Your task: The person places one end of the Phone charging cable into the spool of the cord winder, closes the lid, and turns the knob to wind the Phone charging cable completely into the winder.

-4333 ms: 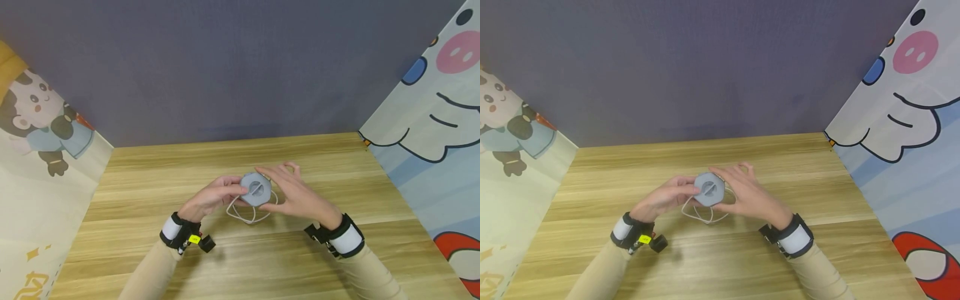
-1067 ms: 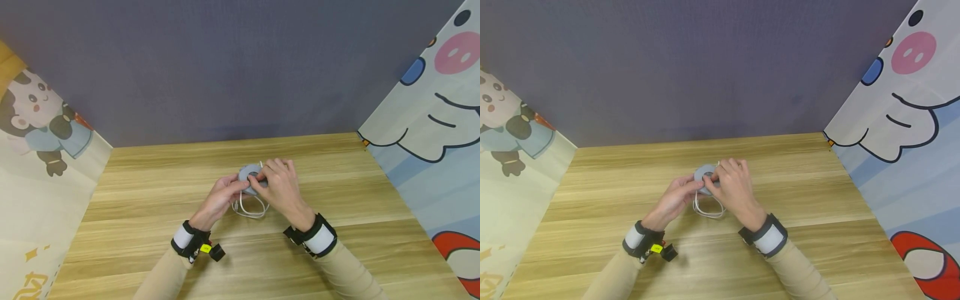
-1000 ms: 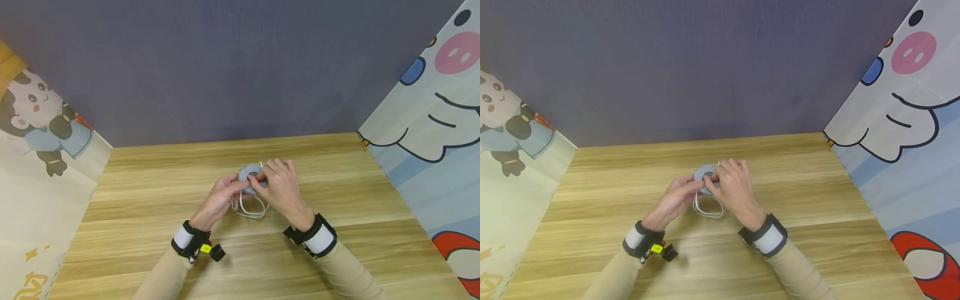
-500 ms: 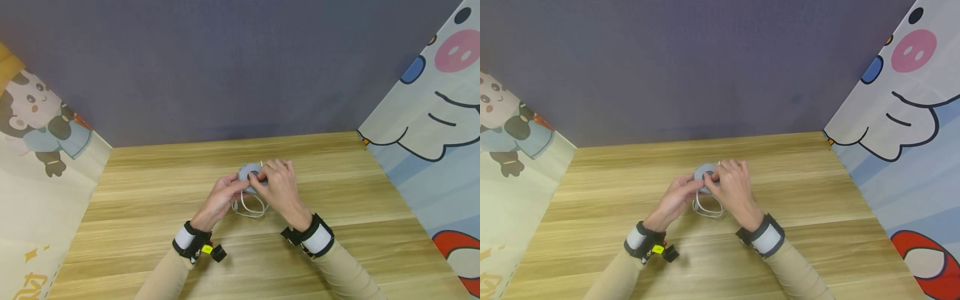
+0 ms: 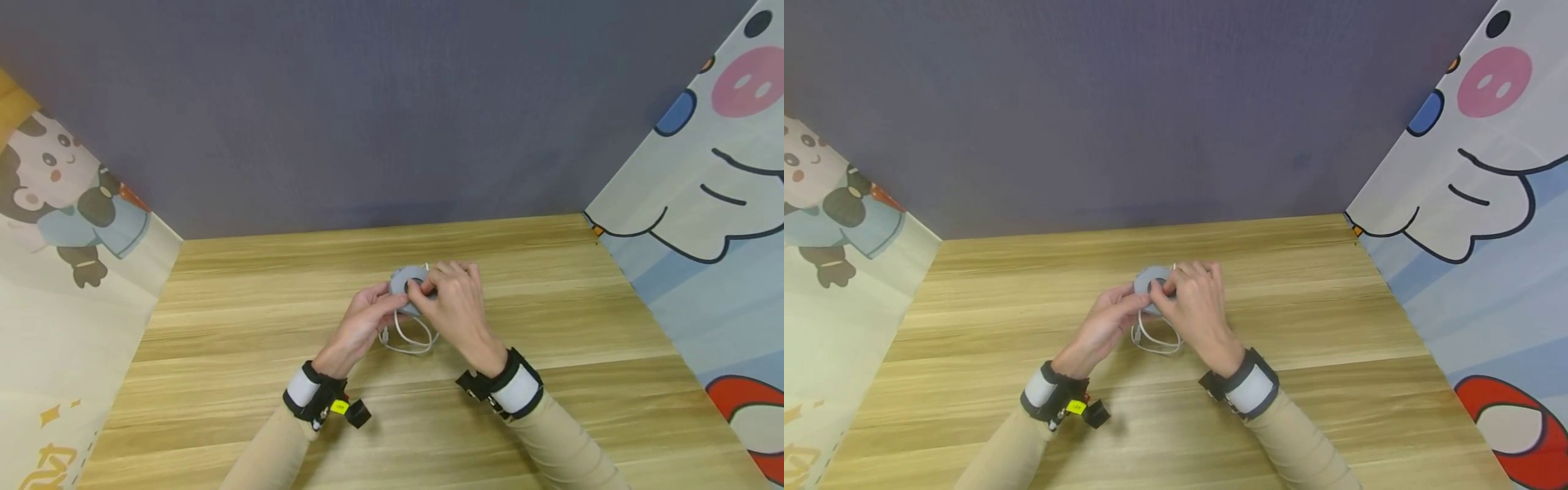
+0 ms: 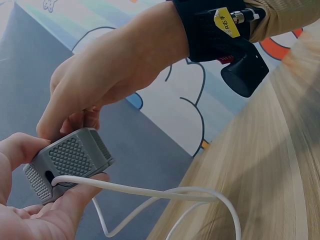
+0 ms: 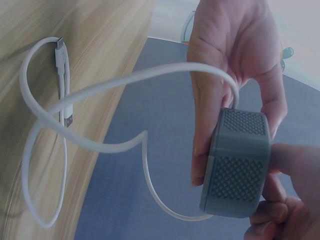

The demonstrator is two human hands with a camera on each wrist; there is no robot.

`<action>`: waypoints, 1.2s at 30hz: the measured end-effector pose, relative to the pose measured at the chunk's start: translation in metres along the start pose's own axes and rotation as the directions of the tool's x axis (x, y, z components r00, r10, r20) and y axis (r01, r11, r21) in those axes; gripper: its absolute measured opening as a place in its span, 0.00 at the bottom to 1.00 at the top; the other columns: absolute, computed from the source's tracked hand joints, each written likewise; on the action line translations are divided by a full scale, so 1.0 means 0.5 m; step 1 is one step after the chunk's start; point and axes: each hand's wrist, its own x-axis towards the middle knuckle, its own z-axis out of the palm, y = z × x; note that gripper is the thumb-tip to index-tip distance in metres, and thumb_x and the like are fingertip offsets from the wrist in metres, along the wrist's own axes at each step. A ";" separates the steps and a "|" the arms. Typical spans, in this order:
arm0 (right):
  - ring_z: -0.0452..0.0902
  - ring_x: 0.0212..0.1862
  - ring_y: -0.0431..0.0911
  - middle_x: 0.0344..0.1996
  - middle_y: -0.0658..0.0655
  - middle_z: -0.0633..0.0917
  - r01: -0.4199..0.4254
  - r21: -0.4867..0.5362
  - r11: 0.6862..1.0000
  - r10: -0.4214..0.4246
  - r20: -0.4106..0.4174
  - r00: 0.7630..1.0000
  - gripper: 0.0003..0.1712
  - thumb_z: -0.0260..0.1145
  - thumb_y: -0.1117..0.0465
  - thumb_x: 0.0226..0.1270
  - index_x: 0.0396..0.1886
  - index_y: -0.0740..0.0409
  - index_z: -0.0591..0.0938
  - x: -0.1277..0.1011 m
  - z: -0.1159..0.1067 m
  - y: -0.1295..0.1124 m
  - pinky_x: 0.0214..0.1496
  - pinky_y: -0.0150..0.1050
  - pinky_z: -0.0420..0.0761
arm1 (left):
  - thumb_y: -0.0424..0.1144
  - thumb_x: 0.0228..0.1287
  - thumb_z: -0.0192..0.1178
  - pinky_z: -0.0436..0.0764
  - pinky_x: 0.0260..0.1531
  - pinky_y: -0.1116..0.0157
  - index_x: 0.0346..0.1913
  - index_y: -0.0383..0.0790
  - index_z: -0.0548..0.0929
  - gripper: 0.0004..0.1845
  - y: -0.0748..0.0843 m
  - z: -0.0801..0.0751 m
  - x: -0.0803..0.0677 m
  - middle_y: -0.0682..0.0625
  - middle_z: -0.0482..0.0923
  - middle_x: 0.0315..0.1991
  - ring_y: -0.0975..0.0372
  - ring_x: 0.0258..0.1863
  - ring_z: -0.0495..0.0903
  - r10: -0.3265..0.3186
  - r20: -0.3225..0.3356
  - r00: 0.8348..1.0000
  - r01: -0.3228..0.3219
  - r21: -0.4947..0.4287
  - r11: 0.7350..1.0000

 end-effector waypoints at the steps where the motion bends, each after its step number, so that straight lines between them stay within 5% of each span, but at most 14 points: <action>1: 0.74 0.25 0.49 0.18 0.52 0.80 -0.005 0.002 1.000 0.005 -0.003 1.000 0.16 0.74 0.61 0.61 0.15 0.57 0.81 0.000 0.000 -0.001 0.45 0.52 0.70 | 0.29 0.74 0.54 0.85 0.53 0.66 0.71 0.20 0.66 0.27 0.000 0.000 0.000 0.31 0.76 0.66 0.64 0.49 0.87 0.003 0.000 1.000 -0.003 -0.001 1.000; 19: 0.73 0.27 0.48 0.20 0.51 0.80 -0.014 0.031 0.999 0.014 0.002 1.000 0.16 0.73 0.61 0.63 0.17 0.55 0.81 0.002 0.003 -0.001 0.49 0.55 0.69 | 0.30 0.74 0.56 0.85 0.54 0.64 0.70 0.21 0.69 0.26 -0.001 0.005 0.001 0.31 0.77 0.64 0.63 0.49 0.87 0.018 -0.041 0.999 -0.018 0.007 1.000; 26: 0.74 0.33 0.48 0.29 0.52 0.81 0.146 0.080 0.986 -0.147 0.007 0.989 0.08 0.76 0.61 0.64 0.29 0.56 0.84 0.006 -0.005 0.022 0.46 0.51 0.68 | 0.33 0.74 0.56 0.83 0.59 0.60 0.70 0.24 0.70 0.26 0.001 -0.001 -0.001 0.33 0.77 0.66 0.62 0.52 0.86 0.010 -0.038 0.999 -0.009 0.038 0.999; 36: 0.74 0.40 0.46 0.40 0.52 0.82 0.338 0.148 0.929 -0.360 0.166 0.918 0.12 0.77 0.66 0.60 0.43 0.49 0.90 0.016 -0.031 0.052 0.48 0.50 0.66 | 0.33 0.75 0.55 0.84 0.58 0.59 0.72 0.23 0.67 0.28 0.003 -0.011 -0.007 0.31 0.76 0.66 0.63 0.49 0.87 -0.011 -0.009 1.000 0.012 0.075 0.997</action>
